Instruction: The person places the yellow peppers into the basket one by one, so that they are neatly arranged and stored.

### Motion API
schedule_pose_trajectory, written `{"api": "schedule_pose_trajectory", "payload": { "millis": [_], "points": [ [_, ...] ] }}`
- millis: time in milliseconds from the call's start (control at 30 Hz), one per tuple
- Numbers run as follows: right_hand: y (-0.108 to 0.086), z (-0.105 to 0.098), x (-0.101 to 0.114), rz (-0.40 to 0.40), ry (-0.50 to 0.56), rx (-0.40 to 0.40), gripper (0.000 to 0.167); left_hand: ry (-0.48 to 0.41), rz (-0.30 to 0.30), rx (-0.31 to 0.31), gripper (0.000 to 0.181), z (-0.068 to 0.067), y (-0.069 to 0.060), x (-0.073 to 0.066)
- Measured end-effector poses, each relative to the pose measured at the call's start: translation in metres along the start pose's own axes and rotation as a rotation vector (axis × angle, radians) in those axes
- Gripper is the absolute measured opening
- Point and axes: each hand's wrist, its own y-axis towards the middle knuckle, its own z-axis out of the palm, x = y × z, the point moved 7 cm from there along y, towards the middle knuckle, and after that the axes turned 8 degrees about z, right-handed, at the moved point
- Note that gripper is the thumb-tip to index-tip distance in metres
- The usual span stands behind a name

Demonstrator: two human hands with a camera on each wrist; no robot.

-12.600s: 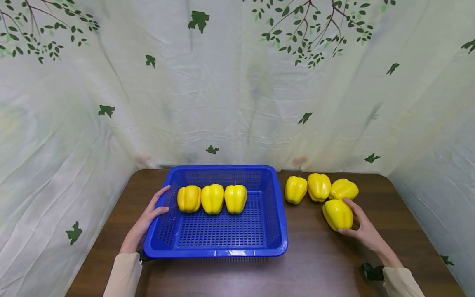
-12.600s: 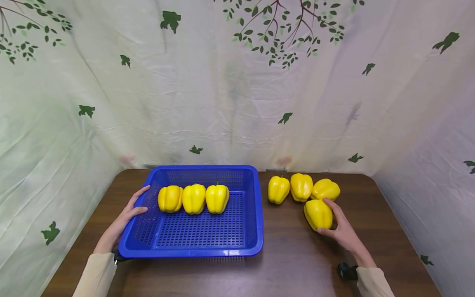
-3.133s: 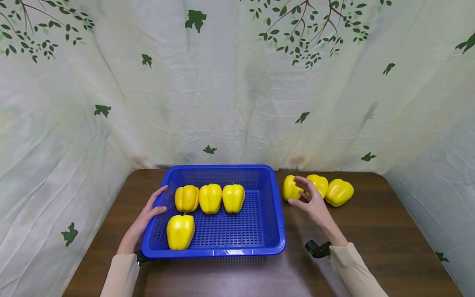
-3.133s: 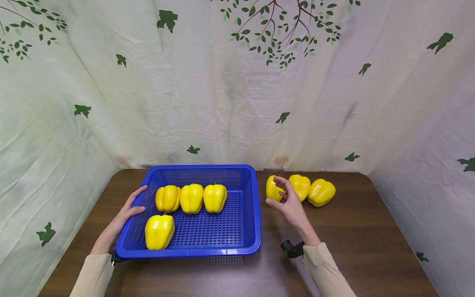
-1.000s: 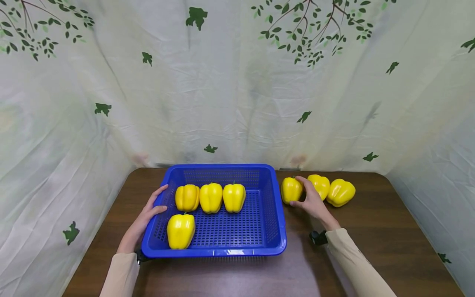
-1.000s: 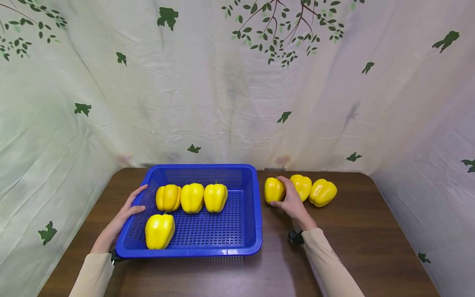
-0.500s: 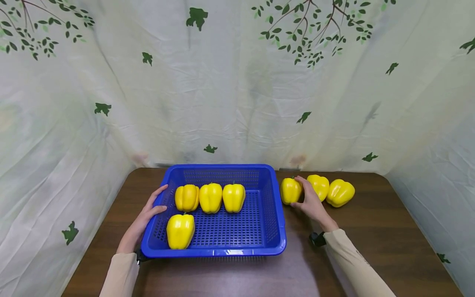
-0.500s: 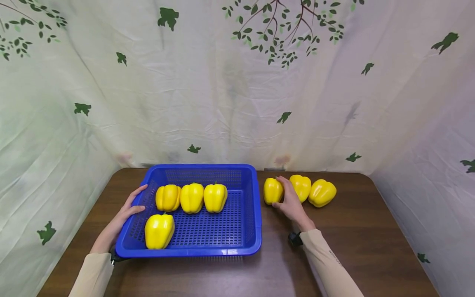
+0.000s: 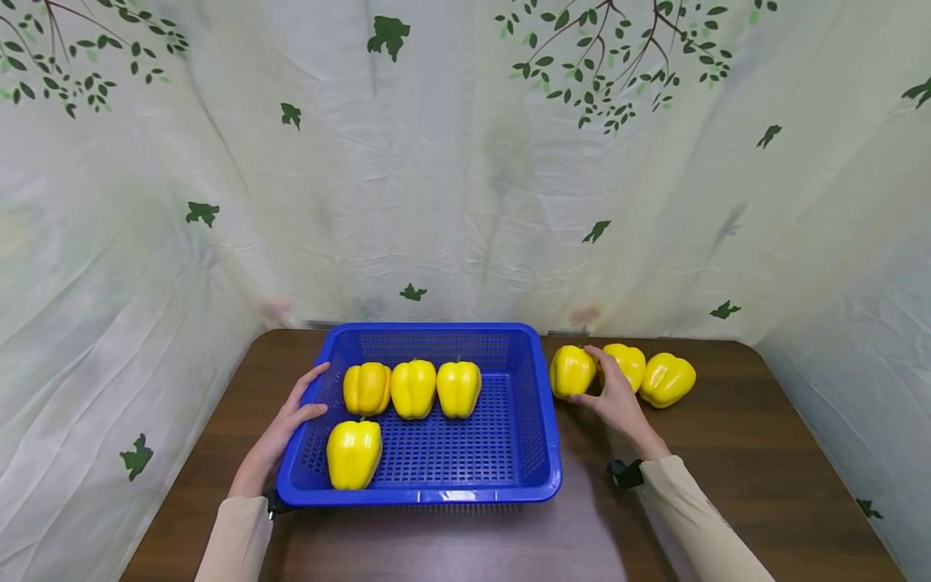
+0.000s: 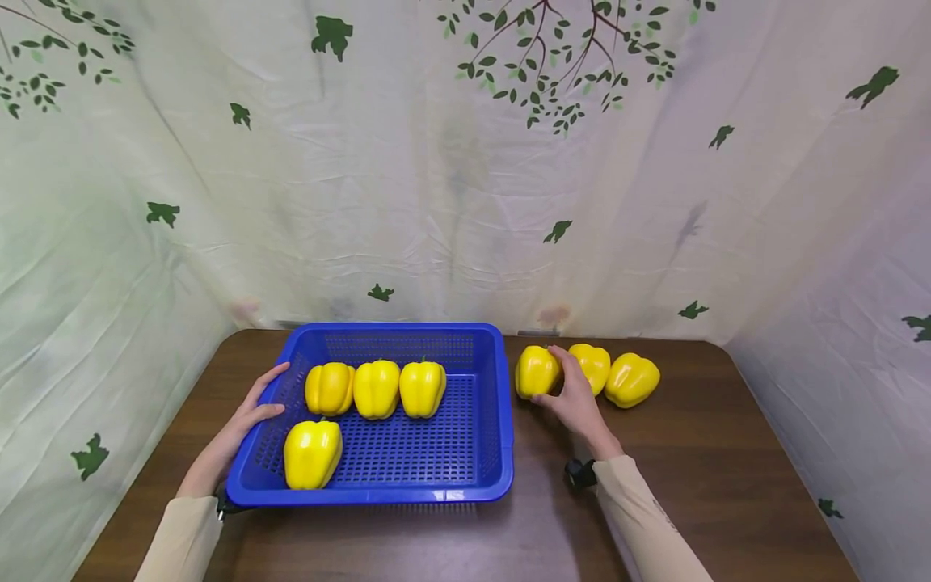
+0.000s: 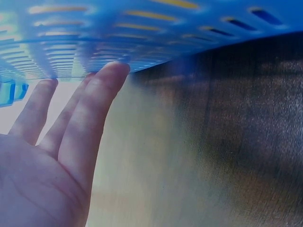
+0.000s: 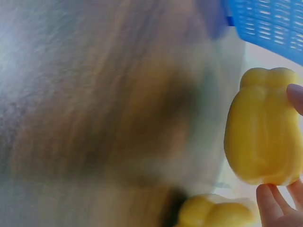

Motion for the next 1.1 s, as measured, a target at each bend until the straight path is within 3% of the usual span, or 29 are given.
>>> {"api": "schedule_pose_trajectory", "payload": {
  "millis": [167,667,1100],
  "points": [
    [-0.002,-0.008,0.009,0.015,0.066,0.003,0.081,0.005,0.0,-0.003,0.063,0.0,-0.001,0.0],
    [-0.011,-0.029,0.037,-0.03,0.121,-0.021,0.08,-0.02,0.0,0.01,0.062,0.001,0.0,0.0],
    [-0.024,-0.029,0.063,-0.013,0.139,0.008,0.08,-0.015,0.01,0.016,0.061,0.001,0.0,-0.001]
  ]
}}
